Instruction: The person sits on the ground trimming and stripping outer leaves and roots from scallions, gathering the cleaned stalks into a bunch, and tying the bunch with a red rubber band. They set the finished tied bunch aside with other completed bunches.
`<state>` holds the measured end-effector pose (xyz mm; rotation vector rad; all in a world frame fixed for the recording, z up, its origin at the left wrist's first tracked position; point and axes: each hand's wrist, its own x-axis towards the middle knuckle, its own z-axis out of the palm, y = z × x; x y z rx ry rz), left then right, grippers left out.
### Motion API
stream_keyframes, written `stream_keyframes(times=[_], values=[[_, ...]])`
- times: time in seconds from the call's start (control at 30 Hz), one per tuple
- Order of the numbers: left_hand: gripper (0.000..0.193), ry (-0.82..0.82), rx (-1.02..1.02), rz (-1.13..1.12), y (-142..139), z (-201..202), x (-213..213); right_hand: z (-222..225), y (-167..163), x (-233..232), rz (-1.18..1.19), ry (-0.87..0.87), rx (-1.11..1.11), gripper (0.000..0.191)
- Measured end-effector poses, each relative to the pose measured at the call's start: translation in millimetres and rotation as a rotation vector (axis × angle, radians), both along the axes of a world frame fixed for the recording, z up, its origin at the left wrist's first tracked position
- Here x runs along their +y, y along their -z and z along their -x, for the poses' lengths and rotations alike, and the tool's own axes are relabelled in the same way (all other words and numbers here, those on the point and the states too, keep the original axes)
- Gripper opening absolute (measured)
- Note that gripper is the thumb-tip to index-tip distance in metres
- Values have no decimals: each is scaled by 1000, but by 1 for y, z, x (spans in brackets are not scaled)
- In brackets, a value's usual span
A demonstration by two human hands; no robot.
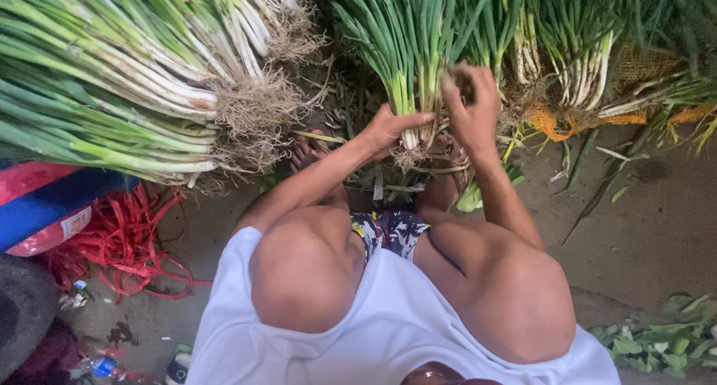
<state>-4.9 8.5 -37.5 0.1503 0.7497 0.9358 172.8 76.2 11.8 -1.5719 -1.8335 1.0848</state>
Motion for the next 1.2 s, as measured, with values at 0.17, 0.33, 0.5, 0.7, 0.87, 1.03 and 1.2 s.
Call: stream_keyframes(times=[0.17, 0.33, 0.5, 0.7, 0.87, 1.03, 1.2], values=[[38, -29, 47, 44, 5, 1, -2, 6, 4, 19, 64, -11, 87, 19], [41, -76, 45, 155, 10, 11, 7, 7, 7, 6, -250, -271, 38, 18], [43, -87, 129, 57, 3, 16, 15, 6, 4, 16, 40, -83, 142, 15], [35, -89, 109, 85, 8, 13, 11, 9, 17, 30, -282, -245, 21, 9], [37, -102, 49, 116, 24, 14, 9, 12, 34, 15, -461, -339, 45, 9], [48, -110, 121, 103, 25, 25, 21, 20, -5, -34, -124, -553, 196, 8], [62, -100, 170, 120, 16, 54, 42, 11, -58, -69, 429, -1086, 316, 9]])
